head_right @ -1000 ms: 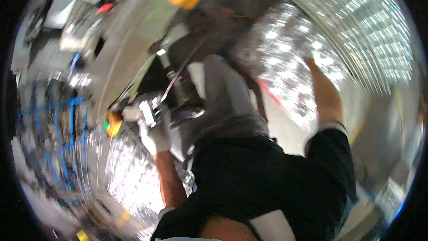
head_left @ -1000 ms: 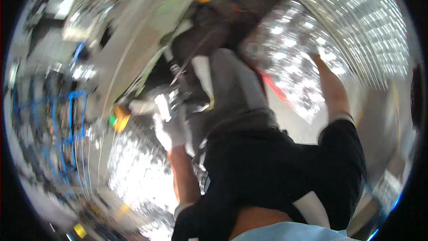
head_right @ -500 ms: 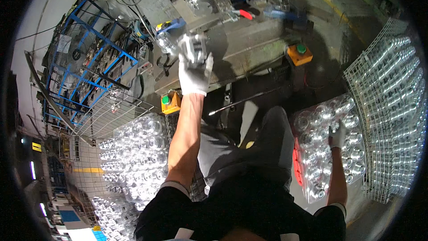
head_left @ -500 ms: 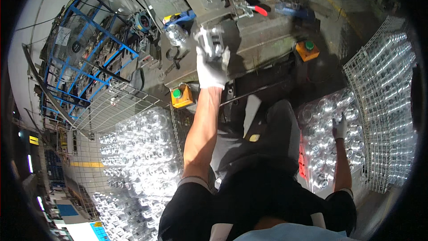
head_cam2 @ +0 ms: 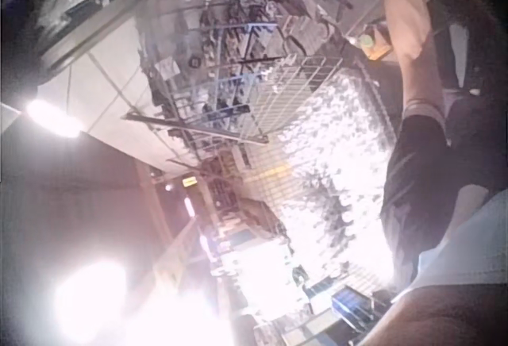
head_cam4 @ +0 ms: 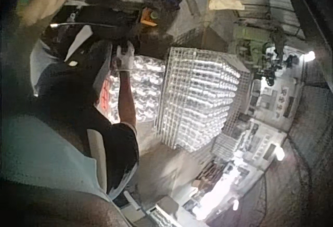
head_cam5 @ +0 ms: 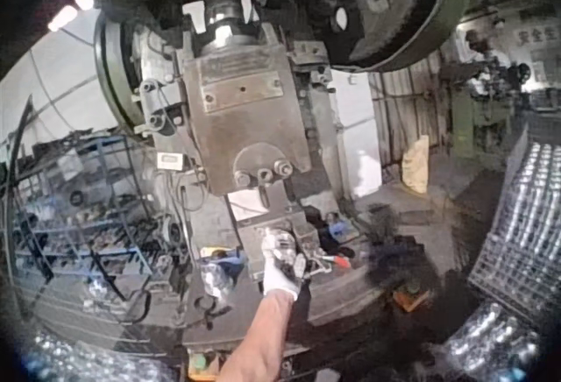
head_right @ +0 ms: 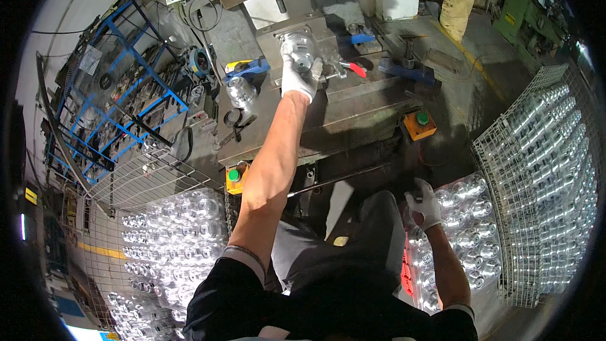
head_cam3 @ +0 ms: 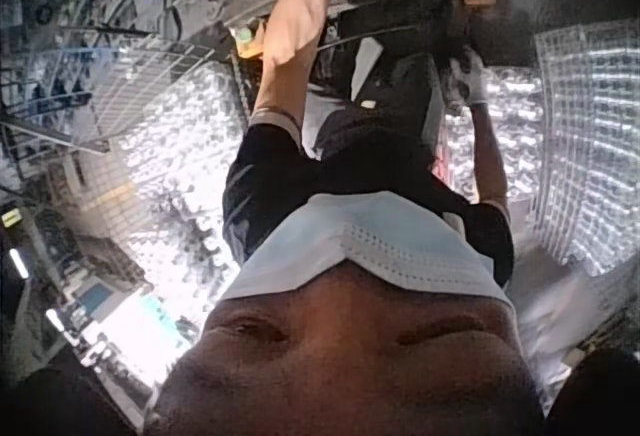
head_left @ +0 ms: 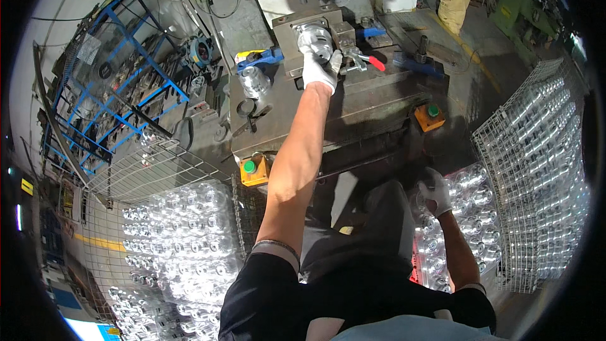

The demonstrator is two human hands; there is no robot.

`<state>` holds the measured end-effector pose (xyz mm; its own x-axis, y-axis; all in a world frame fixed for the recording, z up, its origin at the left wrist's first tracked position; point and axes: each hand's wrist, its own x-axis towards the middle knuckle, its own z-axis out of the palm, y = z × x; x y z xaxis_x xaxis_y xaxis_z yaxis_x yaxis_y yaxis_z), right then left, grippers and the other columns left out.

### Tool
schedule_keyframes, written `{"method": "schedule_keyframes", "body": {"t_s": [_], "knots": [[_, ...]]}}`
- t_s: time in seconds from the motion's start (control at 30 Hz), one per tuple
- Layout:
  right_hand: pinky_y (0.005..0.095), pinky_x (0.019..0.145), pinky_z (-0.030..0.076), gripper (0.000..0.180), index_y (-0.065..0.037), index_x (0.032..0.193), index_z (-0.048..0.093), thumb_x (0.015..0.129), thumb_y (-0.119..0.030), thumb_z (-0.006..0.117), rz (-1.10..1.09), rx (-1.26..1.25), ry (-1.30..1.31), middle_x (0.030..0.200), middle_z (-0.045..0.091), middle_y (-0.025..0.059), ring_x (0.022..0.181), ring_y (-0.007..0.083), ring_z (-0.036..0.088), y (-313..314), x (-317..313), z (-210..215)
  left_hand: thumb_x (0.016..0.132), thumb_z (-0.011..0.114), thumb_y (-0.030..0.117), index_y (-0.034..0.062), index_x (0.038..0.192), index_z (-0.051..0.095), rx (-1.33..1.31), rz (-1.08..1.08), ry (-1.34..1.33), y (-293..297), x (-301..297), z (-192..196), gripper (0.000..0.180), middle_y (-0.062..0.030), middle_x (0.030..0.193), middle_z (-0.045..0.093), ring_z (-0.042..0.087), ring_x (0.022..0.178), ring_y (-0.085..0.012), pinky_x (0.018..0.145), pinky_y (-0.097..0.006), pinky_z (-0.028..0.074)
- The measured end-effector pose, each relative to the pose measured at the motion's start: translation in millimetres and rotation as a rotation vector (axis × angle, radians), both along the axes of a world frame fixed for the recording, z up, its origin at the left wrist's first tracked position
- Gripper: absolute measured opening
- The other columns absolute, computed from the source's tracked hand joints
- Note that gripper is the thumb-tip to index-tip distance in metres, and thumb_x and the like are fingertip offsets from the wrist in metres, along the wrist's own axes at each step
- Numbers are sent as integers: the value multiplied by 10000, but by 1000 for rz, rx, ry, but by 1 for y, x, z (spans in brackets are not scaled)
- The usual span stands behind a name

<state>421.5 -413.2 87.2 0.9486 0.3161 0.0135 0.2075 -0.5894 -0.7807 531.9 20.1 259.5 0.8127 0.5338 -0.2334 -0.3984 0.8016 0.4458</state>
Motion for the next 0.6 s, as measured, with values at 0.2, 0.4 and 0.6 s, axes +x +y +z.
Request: {"method": "schedule_keyframes", "body": {"t_s": [0.2,0.4,0.6], "knots": [[398,888,520,520,-35,1288,558,837,-240,717,71,72,-151,1257,583,208,1071,346,634,49,-3,36,815,756,494,56,1194,586,87,209,328,7,18,-5,604,-109,1139,615,638,891,-255,666,-361,604],[492,1021,401,417,13,1287,512,899,-116,597,159,184,-878,1260,542,252,1181,452,498,154,56,134,898,684,440,111,1187,585,55,-4,122,30,24,-4,449,-93,1143,613,603,975,-268,718,-415,574],[453,847,495,270,-42,1165,591,925,-148,529,55,323,-601,1104,624,208,998,393,603,272,194,179,943,609,436,50,1144,557,149,-130,143,37,12,0,439,-161,1035,609,615,784,-316,642,-436,560]]}}
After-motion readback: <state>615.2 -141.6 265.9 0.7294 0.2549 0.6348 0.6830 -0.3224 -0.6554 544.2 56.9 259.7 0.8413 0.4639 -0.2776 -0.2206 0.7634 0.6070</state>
